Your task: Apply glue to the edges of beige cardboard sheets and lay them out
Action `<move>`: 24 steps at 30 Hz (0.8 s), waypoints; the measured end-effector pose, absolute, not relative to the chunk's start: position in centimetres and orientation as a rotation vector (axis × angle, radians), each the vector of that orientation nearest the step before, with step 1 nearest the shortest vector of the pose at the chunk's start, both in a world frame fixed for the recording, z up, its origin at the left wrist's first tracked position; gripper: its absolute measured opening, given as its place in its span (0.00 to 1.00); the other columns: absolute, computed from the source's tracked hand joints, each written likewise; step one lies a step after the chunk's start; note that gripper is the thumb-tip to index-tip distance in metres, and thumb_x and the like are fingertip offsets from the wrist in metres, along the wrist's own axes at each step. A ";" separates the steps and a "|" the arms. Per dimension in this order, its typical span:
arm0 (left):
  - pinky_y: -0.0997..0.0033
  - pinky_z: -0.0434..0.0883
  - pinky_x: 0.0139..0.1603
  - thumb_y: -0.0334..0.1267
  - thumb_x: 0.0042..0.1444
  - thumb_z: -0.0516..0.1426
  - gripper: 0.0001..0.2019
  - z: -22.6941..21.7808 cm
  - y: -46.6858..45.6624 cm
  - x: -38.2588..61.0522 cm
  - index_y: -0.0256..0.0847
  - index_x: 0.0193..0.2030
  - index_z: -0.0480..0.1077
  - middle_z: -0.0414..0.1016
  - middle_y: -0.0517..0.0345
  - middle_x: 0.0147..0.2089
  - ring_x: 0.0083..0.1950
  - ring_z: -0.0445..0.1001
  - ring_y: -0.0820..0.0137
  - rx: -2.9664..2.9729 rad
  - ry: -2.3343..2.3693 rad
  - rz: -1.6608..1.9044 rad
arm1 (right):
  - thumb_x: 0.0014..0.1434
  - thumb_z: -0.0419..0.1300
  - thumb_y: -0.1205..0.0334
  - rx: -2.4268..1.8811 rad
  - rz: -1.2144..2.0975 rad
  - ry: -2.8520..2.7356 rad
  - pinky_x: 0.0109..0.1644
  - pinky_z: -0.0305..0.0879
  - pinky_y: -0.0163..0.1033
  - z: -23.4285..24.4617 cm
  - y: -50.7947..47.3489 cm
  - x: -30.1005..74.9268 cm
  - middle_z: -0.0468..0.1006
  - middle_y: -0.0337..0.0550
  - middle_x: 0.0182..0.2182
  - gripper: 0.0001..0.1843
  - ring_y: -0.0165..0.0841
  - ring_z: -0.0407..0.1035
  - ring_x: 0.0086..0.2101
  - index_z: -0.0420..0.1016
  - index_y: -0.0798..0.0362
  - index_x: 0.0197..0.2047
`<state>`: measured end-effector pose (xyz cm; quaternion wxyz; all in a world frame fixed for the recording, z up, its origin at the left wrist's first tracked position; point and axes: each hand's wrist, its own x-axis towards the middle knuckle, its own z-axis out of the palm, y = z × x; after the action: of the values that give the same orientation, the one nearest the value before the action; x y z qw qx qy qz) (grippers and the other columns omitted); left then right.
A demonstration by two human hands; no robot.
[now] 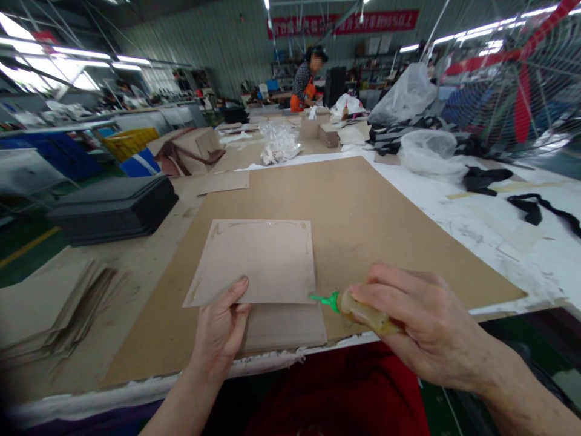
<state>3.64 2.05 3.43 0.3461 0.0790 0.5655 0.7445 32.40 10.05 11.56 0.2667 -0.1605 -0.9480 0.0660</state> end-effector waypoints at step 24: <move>0.81 0.71 0.32 0.31 0.37 0.71 0.27 4.0 2.0 3.9 0.44 0.49 0.78 0.79 0.56 0.51 0.49 0.77 0.66 0.109 1.463 1.907 | 0.68 0.57 0.67 -0.489 0.189 -2.454 0.38 0.69 0.43 10.7 12.0 31.6 0.76 0.46 0.41 0.13 0.40 0.73 0.40 0.69 0.49 0.55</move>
<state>3.90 2.01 4.00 0.3594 0.0422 0.5673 0.7397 31.64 11.98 10.72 0.3108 -0.1854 -0.9295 0.0716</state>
